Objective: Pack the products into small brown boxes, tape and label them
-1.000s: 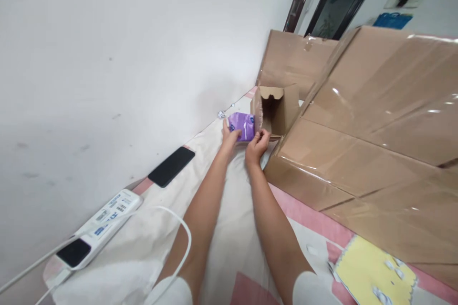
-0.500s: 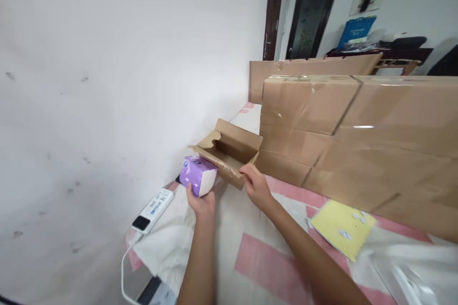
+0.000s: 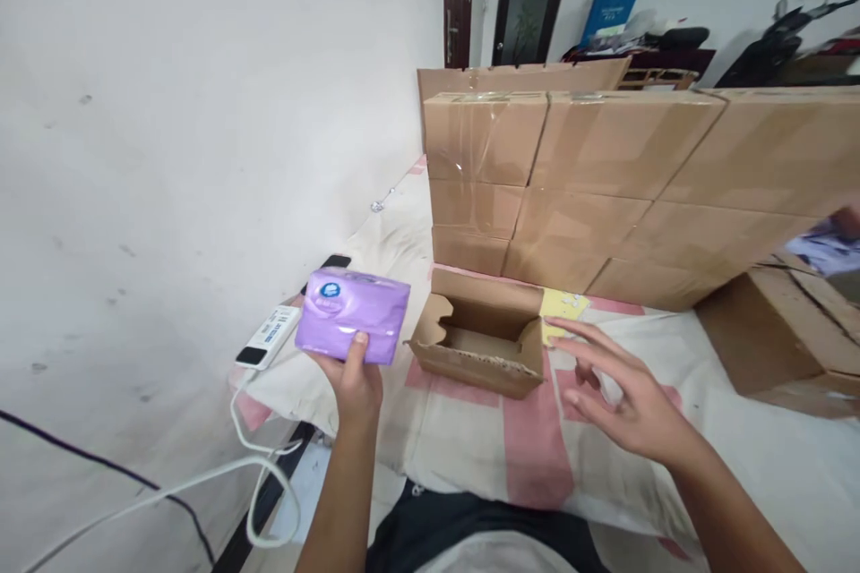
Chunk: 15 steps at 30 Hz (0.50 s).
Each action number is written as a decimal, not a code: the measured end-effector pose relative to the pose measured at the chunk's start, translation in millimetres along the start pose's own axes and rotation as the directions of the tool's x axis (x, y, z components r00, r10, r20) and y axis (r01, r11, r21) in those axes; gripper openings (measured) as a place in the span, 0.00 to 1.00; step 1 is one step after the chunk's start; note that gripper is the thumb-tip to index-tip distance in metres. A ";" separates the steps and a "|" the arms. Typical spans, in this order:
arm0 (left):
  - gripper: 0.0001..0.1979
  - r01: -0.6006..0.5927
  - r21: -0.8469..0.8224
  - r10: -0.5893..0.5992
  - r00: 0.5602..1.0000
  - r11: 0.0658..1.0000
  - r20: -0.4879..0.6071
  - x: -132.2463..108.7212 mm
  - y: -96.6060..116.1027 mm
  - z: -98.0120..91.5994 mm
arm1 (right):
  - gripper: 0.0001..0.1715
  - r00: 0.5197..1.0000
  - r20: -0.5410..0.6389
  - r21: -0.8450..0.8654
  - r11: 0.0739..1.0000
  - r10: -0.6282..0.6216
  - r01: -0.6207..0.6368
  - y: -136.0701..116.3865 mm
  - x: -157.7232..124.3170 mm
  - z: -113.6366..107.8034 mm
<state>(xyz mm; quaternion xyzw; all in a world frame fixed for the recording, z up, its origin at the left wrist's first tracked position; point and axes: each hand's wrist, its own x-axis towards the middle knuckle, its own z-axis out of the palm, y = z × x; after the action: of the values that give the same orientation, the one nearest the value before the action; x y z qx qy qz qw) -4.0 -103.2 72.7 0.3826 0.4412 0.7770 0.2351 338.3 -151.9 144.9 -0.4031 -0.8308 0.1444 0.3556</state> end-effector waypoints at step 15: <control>0.36 -0.488 0.276 0.107 0.621 0.828 0.776 -4.8 47.4 26.7 | 0.64 0.995 -0.026 -0.161 0.982 -0.101 0.096 -35.3 98.0 0.7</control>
<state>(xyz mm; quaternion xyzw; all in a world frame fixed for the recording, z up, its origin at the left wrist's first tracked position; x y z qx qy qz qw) 19.0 -116.8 120.4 0.7747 0.4083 0.4568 0.1562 276.4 -98.5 209.4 -0.3911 -0.8524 0.0530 0.3428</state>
